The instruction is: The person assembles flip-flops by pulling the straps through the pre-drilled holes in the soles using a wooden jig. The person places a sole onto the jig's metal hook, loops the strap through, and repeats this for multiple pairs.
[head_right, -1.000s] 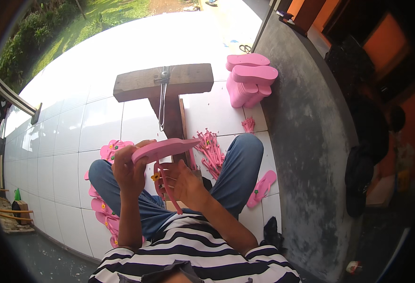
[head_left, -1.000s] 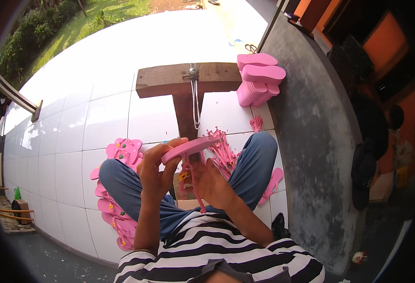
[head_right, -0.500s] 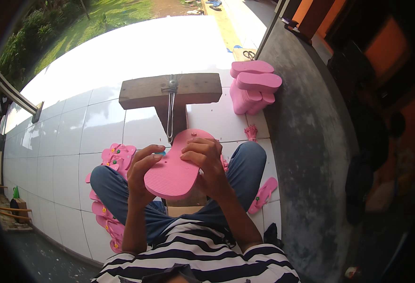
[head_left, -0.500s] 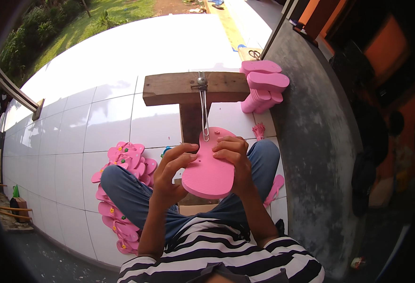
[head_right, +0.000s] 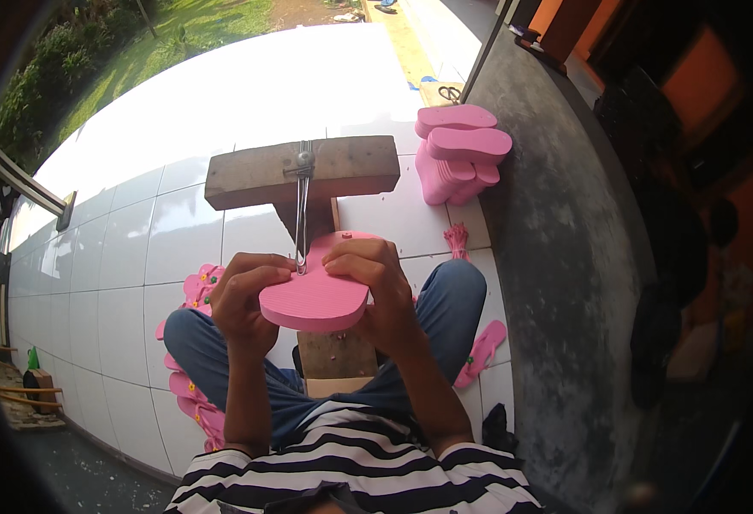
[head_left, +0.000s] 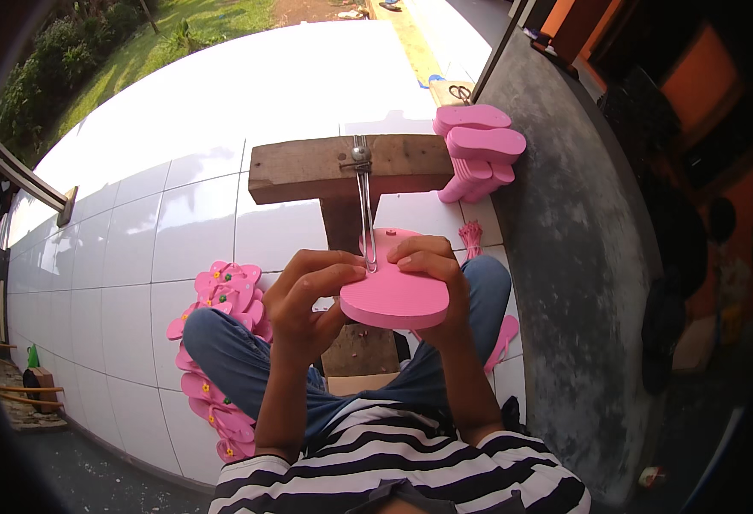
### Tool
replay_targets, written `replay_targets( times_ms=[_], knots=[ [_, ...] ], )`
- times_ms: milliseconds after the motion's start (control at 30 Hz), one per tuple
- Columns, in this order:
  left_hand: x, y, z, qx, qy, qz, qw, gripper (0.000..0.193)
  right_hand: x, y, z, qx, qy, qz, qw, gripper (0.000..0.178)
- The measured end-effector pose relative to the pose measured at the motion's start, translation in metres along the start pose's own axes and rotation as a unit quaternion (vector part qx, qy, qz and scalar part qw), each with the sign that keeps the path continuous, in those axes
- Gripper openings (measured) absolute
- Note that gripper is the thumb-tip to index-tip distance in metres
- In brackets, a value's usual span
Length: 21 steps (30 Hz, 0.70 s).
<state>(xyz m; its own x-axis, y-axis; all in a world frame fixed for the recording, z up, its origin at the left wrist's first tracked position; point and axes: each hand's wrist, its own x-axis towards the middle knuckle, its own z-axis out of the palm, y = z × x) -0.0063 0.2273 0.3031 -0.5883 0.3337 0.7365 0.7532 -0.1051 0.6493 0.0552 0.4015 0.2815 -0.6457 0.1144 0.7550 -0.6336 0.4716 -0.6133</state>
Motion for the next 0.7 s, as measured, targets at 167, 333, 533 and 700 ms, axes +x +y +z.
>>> replay_targets(
  times_ms=[167, 333, 533, 700],
  knots=[
    [0.008, 0.029, -0.004, -0.125, 0.015, -0.211, 0.969, 0.020, 0.008, -0.028, -0.001, 0.023, -0.014, 0.170, 0.985, 0.061],
    [0.035, 0.043, -0.007, -0.163, 0.005, -0.326, 0.931, 0.017, 0.015, -0.038, 0.001, 0.049, 0.026, 0.208, 0.976, 0.073],
    [0.065, -0.009, 0.010, -0.042, 0.064, -0.253, 0.964, 0.017, 0.040, 0.003, 0.035, -0.195, 0.120, 0.166, 0.959, 0.067],
    [0.069, -0.015, 0.014, 0.034, 0.097, -0.212, 0.972, 0.019, 0.041, 0.018, 0.042, -0.256, 0.182, 0.133, 0.940, 0.074]
  ],
)
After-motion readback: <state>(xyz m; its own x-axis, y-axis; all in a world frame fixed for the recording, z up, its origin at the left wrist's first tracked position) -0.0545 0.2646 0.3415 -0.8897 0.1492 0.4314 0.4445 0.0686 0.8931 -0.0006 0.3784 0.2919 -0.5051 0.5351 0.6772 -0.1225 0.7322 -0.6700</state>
